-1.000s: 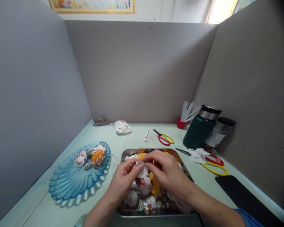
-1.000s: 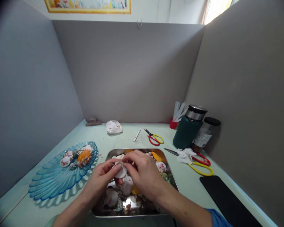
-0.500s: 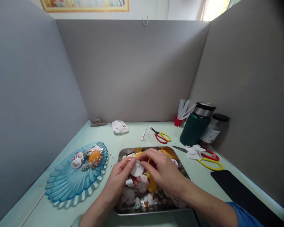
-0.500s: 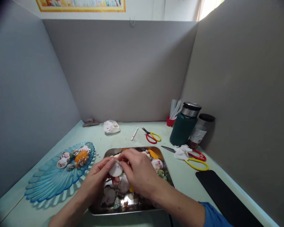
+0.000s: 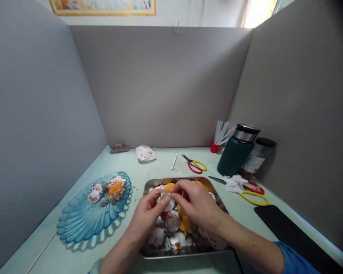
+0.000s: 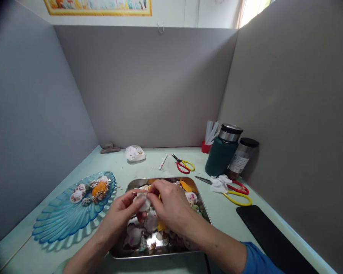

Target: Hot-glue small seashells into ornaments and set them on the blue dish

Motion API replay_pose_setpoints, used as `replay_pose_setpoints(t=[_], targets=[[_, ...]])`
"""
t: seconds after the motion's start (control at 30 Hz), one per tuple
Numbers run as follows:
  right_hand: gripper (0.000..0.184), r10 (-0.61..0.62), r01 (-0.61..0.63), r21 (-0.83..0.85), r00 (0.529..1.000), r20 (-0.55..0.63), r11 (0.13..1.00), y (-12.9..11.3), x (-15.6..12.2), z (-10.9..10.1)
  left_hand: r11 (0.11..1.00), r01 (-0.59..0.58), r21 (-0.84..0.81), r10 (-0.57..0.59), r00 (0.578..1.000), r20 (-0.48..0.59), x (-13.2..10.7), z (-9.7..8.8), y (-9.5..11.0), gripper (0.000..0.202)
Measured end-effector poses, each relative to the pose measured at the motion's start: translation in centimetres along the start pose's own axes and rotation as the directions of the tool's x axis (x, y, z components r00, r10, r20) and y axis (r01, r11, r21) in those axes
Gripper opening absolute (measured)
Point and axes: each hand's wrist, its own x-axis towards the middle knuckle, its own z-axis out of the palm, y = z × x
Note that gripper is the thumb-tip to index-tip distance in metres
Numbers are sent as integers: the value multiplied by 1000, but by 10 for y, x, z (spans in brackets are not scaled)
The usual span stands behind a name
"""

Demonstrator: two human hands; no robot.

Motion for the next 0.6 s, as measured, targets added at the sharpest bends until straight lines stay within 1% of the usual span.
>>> replay_pose_setpoints(t=[0.2,0.33,0.47,0.6], targets=[[10,-2,2,10,1000,24,1000,-1,0,-1,1000,9,-5,-10,1000,-8,0,-1,-3,27],[13,23,-23,5,998,51,1000,0,2,-2,1000,20,-22,-21,1000,-7,-1,-2,-5,24],[15,28,-30,19,996,89,999,1,3,-4,999,19,-47,-18,999,28,-1,-2,-7,23],[14,22,-27,60,996,89,998,-2,1,-6,997,10,-81,-6,999,47,-1,-3,-5,25]])
